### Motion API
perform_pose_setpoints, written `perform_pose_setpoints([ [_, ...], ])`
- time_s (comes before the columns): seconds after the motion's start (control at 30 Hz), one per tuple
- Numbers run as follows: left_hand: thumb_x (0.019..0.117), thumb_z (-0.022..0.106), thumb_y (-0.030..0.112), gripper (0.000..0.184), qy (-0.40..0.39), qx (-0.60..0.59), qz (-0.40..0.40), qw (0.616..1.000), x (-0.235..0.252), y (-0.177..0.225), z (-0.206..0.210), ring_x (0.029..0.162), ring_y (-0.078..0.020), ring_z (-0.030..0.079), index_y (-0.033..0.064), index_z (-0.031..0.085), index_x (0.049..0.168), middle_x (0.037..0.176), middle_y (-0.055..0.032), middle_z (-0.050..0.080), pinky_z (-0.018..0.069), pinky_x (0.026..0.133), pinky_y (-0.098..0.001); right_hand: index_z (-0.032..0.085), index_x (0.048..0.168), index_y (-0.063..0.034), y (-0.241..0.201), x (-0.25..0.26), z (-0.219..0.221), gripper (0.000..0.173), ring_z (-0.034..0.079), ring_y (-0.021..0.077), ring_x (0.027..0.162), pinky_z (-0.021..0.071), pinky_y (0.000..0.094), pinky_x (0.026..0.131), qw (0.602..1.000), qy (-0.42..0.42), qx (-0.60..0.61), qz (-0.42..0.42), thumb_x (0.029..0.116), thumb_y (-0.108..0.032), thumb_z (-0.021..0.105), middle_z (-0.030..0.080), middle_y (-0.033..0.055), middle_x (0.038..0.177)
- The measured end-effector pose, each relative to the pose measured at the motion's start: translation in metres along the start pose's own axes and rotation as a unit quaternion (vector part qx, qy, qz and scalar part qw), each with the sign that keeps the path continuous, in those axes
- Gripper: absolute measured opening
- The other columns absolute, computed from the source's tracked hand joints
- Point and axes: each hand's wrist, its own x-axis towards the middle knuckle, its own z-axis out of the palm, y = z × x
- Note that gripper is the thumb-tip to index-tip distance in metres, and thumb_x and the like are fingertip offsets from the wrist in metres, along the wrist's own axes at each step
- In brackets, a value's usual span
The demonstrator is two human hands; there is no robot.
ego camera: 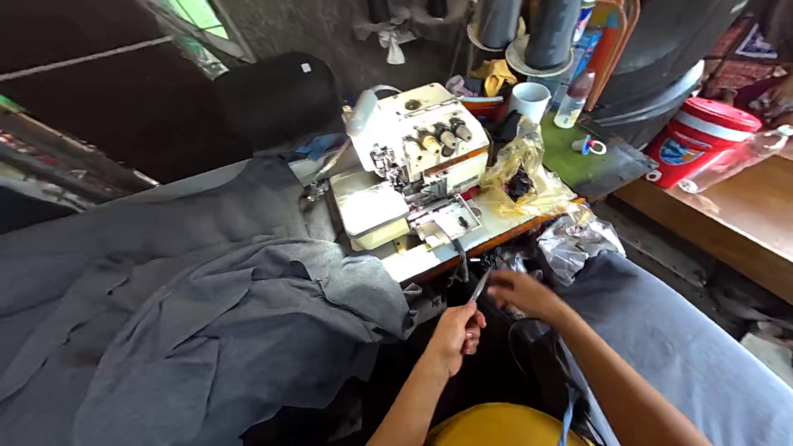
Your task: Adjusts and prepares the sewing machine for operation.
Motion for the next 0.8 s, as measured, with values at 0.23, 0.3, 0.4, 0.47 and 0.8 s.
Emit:
perform_pose_setpoints([
  [0.23, 0.1117, 0.029, 0.024, 0.039, -0.096, 0.027, 0.142, 0.985, 0.002, -0.018, -0.003, 0.047, 0.0019, 0.038, 0.0114, 0.057, 0.087, 0.058, 0.0110, 0.044, 0.0335, 0.046, -0.0145, 0.060, 0.135, -0.0017, -0.020, -0.018, 0.037, 0.039, 0.071, 0.0163, 0.097, 0.0596, 0.0327, 0.082, 0.894, 0.027, 0.422, -0.144, 0.1040, -0.017, 0.040, 0.074, 0.0078, 0.114],
  [0.3, 0.1115, 0.030, 0.023, 0.037, -0.124, 0.041, 0.175, 0.976, 0.000, -0.019, -0.004, 0.050, 0.0023, 0.042, 0.0105, 0.058, 0.090, 0.060, 0.0114, 0.047, 0.0375, 0.049, -0.0147, 0.060, 0.132, 0.0007, -0.043, -0.025, 0.046, 0.034, 0.071, 0.0137, 0.087, 0.0607, 0.0290, 0.077, 0.909, 0.088, 0.364, -0.185, 0.1036, -0.010, 0.045, 0.073, 0.0050, 0.101],
  [0.4, 0.1102, 0.036, 0.023, 0.032, -0.108, 0.184, 0.218, 0.952, -0.015, 0.003, -0.018, 0.062, -0.0021, 0.055, 0.0039, 0.062, 0.110, 0.073, 0.0055, 0.057, 0.0491, 0.061, -0.0206, 0.063, 0.128, 0.0007, -0.078, -0.023, 0.048, 0.029, 0.066, 0.0064, 0.073, 0.0563, 0.0210, 0.064, 0.919, 0.146, 0.276, -0.242, 0.1037, -0.007, 0.049, 0.071, -0.0003, 0.091],
  [0.47, 0.1075, 0.045, 0.023, 0.034, -0.043, 0.319, 0.270, 0.908, -0.035, 0.032, -0.040, 0.076, -0.0107, 0.063, 0.0020, 0.064, 0.126, 0.090, -0.0046, 0.067, 0.0553, 0.073, -0.0316, 0.064, 0.128, 0.0020, -0.096, -0.014, 0.038, 0.029, 0.065, 0.0023, 0.073, 0.0556, 0.0181, 0.066, 0.915, 0.192, 0.171, -0.310, 0.1044, -0.009, 0.051, 0.071, -0.0013, 0.091],
  [0.8, 0.1018, 0.052, 0.010, 0.025, 0.330, 0.301, 0.519, 0.729, -0.081, 0.152, -0.160, 0.096, -0.0121, 0.065, -0.0008, 0.065, 0.120, 0.115, -0.0112, 0.064, 0.0559, 0.086, -0.0314, 0.072, 0.121, -0.0017, -0.162, 0.019, 0.025, 0.028, 0.062, 0.0155, 0.064, 0.0548, 0.0333, 0.062, 0.886, 0.297, -0.154, -0.322, 0.0947, -0.009, 0.066, 0.070, 0.0087, 0.081],
])
